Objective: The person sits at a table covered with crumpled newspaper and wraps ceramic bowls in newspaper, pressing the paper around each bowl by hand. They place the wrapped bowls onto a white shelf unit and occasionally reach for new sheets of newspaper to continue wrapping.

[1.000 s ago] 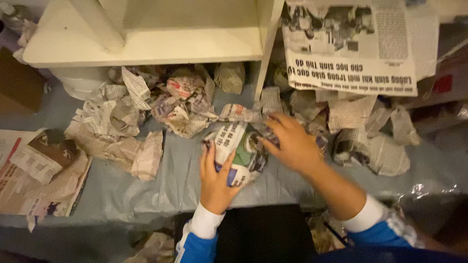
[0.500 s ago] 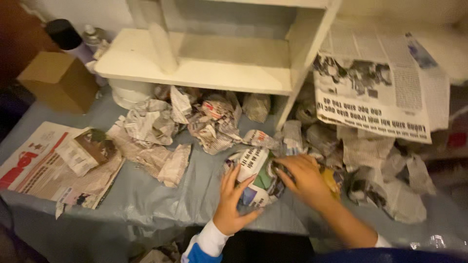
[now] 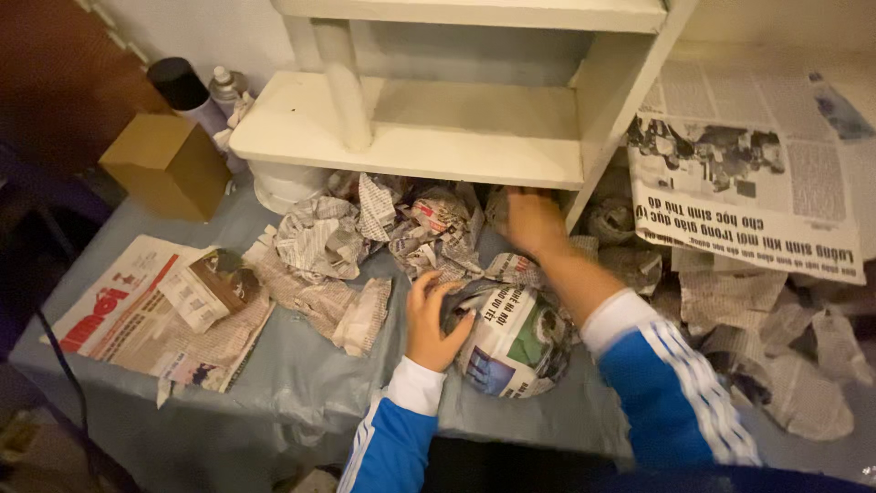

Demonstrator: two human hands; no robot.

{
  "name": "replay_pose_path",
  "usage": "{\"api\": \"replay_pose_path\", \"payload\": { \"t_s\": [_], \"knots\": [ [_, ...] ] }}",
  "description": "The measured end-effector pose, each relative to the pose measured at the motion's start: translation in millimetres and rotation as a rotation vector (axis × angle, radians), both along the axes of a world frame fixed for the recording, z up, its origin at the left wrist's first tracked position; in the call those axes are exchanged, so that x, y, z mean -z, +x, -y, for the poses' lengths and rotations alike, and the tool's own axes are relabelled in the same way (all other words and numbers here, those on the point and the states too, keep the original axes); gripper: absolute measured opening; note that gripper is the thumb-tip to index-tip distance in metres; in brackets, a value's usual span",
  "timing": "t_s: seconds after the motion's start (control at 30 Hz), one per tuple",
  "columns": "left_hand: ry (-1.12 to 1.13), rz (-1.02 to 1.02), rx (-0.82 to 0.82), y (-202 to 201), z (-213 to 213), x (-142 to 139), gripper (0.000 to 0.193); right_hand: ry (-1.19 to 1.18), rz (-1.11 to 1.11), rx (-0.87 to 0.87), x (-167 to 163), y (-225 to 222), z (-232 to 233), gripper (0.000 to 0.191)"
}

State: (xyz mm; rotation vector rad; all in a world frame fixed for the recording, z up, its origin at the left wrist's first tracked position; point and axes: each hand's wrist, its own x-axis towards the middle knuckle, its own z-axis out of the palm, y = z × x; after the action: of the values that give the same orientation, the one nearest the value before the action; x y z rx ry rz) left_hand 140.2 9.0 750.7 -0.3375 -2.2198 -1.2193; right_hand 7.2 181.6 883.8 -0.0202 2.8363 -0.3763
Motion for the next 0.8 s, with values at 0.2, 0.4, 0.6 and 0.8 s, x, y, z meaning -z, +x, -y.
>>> {"api": "replay_pose_path", "payload": {
  "t_s": [0.2, 0.4, 0.6, 0.8],
  "knots": [
    [0.074, 0.072, 0.077, -20, 16, 17, 0.038, -0.200, -0.486, -0.116, 22, -37, 4, 0.095],
    [0.071, 0.060, 0.021, -29, 13, 15, 0.038, -0.630, -0.423, 0.184, 40, -24, 4, 0.094],
    [0.045, 0.039, -0.026, -25, 12, 6, 0.042, -1.636, 0.143, 0.580, 62, 2, -7, 0.070],
    [0.052, 0.142, 0.001, -20, 8, 19, 0.032, -1.859, 0.146, 0.281, 105, 6, -31, 0.052]
  ]
}}
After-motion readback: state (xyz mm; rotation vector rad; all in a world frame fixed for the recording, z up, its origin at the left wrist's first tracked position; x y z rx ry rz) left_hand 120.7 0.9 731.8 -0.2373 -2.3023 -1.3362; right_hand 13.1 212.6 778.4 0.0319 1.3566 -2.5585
